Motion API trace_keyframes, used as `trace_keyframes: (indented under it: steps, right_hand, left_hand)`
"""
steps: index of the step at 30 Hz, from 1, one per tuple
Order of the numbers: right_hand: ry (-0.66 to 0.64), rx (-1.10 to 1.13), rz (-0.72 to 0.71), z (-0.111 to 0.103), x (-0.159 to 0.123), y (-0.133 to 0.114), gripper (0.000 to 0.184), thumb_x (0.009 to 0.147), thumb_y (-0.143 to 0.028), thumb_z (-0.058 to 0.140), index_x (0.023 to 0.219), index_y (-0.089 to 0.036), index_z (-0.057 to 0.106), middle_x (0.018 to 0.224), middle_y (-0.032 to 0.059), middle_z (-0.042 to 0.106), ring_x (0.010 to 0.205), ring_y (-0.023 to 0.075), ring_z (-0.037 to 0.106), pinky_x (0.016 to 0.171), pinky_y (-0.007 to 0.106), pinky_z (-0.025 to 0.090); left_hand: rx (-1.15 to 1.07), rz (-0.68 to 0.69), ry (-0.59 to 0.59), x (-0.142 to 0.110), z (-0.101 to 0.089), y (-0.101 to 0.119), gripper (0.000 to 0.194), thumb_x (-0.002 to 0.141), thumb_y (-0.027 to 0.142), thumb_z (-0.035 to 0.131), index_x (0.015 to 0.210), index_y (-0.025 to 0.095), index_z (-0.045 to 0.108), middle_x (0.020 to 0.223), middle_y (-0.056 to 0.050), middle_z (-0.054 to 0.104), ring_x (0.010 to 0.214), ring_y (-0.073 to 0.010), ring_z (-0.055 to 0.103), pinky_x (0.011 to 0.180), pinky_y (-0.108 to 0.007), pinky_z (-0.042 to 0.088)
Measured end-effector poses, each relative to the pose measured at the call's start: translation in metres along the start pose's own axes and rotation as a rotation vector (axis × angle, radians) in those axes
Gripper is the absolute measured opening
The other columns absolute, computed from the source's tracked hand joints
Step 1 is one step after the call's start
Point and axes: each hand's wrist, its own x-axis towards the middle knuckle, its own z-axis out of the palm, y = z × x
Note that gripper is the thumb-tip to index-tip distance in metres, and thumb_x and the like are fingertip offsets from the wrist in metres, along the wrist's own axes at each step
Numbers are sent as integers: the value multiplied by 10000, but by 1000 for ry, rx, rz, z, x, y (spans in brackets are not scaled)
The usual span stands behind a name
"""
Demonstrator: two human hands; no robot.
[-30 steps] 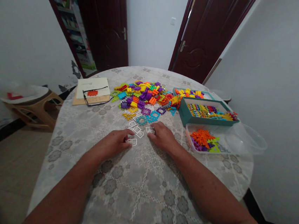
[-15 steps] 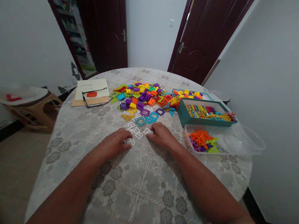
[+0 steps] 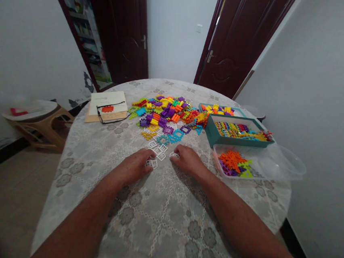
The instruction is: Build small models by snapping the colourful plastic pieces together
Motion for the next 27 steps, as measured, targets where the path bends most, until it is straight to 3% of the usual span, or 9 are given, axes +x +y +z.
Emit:
trace_keyframes:
  steps: [5,12,16,20,25,27]
  right_hand:
    - [-21,-24,-13,0,-1,2,129,903,-316,676,897,-192,641,960,61,689,898,190,606,779,280,394]
    - [-9,-82,1,2,-4,2,193,908,-332,682,1023,-178,663,1037,83,670,964,199,602,851,288,401]
    - [-53,-48,-13,1,-4,-3,191,893,-298,691,1031,-167,669,1032,82,673,953,198,601,827,282,402]
    - [-71,-8,-72,0,-6,-6,99,881,-221,673,966,-170,679,991,68,658,942,192,597,830,276,416]
    - [-54,100,-67,1,-6,-5,362,857,-200,702,1214,-164,655,1146,104,679,1026,212,631,904,297,457]
    - [-63,95,-65,2,-5,-3,340,848,-206,712,1183,-164,673,1133,107,688,1021,221,635,903,306,460]
  left_hand:
    - [-9,80,4,1,-2,2,168,871,195,602,1026,225,658,1118,-71,699,1032,-219,645,885,-308,471]
    - [-26,143,53,2,6,0,41,861,218,588,898,224,605,969,-34,699,875,-190,613,733,-286,408]
    - [-77,130,94,5,10,3,81,876,230,589,949,221,625,958,-33,720,870,-192,633,750,-286,427]
    - [-154,114,113,9,13,1,211,886,244,621,1089,255,678,1085,-36,753,1000,-213,674,901,-307,478]
    - [-233,94,177,9,14,1,262,904,251,614,1151,268,700,1156,-43,761,1073,-228,690,956,-327,496]
    - [-262,76,200,9,13,3,249,922,260,584,1136,254,710,1132,-51,763,1043,-223,694,927,-325,505]
